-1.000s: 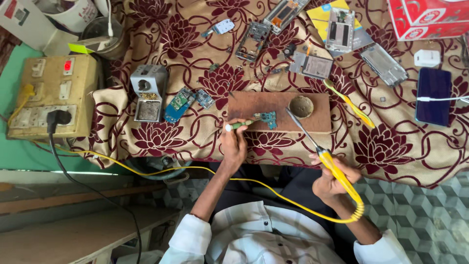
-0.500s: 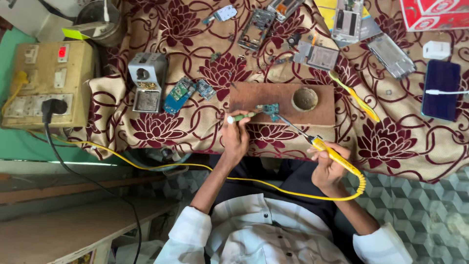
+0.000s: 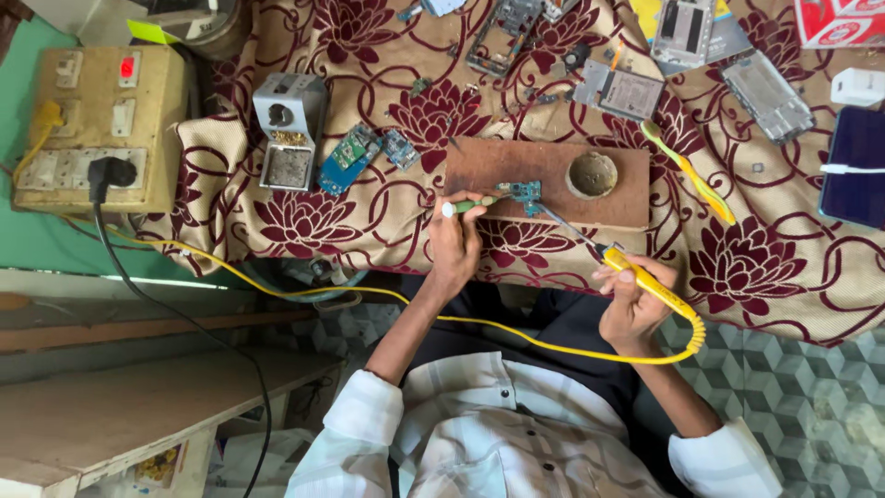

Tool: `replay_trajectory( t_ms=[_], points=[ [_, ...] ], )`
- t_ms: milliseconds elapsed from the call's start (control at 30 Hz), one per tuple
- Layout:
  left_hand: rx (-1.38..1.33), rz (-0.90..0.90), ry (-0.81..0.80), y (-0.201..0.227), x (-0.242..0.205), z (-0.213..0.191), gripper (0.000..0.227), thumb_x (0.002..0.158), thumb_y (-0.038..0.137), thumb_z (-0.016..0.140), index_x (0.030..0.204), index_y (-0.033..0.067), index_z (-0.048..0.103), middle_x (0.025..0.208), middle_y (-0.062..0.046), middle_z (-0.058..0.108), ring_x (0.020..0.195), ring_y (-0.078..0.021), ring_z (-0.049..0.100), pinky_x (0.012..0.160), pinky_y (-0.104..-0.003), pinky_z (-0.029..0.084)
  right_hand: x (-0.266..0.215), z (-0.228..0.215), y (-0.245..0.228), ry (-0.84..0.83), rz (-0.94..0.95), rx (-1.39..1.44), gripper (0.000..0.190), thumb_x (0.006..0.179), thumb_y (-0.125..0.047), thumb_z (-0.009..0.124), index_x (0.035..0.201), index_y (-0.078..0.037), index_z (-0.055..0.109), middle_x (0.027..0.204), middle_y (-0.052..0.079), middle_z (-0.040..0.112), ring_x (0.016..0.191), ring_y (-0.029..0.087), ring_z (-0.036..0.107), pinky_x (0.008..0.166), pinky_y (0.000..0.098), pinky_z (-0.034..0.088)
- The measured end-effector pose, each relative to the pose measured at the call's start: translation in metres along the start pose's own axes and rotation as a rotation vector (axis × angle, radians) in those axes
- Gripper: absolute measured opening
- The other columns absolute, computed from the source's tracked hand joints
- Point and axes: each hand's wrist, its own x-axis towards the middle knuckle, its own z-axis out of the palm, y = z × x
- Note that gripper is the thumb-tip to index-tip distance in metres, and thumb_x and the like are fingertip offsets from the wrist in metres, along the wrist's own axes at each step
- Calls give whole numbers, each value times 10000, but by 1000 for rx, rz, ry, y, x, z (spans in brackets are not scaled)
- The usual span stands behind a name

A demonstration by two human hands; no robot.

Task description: The person uses a soldering iron and tweezers to solder components onto a small blue circuit board. They repeatedly apply heat and solder to specific points on the board while holding it steady on a wooden work surface.

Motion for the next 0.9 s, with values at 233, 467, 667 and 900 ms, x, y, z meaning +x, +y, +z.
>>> replay_trajectory(
  t_ms=[233, 467, 667, 900],
  points=[
    [0, 58, 8, -2, 2, -1, 816, 1009, -146, 489, 1629, 218, 104, 1115, -157, 688, 879, -281, 669, 669, -368, 534, 6, -2, -3, -18, 26, 21, 227, 1137, -154, 479, 1255, 32, 420, 950, 185, 672, 762, 156, 649, 683, 233, 526],
    [10, -53, -46, -5, -1, 1, 676, 1010, -150, 535, 1529, 196, 273, 1118, -160, 703, 782, -241, 648, 593, -343, 486, 14, -9, -9, -73, 33, 7, 220, 1111, -116, 486, 1262, 38, 440, 897, 154, 651, 712, 137, 622, 649, 233, 520],
    [-58, 54, 12, -1, 8, -1, 713, 1040, -160, 482, 1578, 155, 136, 1194, -155, 648, 943, -255, 697, 725, -337, 572, 41, -8, -36, -137, -126, -194, 161, 1095, -77, 536, 1194, 47, 513, 789, 108, 640, 720, 159, 649, 639, 275, 532],
    [-46, -17, -18, 4, 10, -4, 759, 968, -204, 498, 1563, 215, 285, 1152, -181, 659, 939, -297, 703, 750, -373, 595, 72, -7, -77, -237, -48, -406, 159, 1080, -113, 605, 1168, 19, 592, 808, 107, 681, 670, 135, 648, 640, 289, 507]
  ],
)
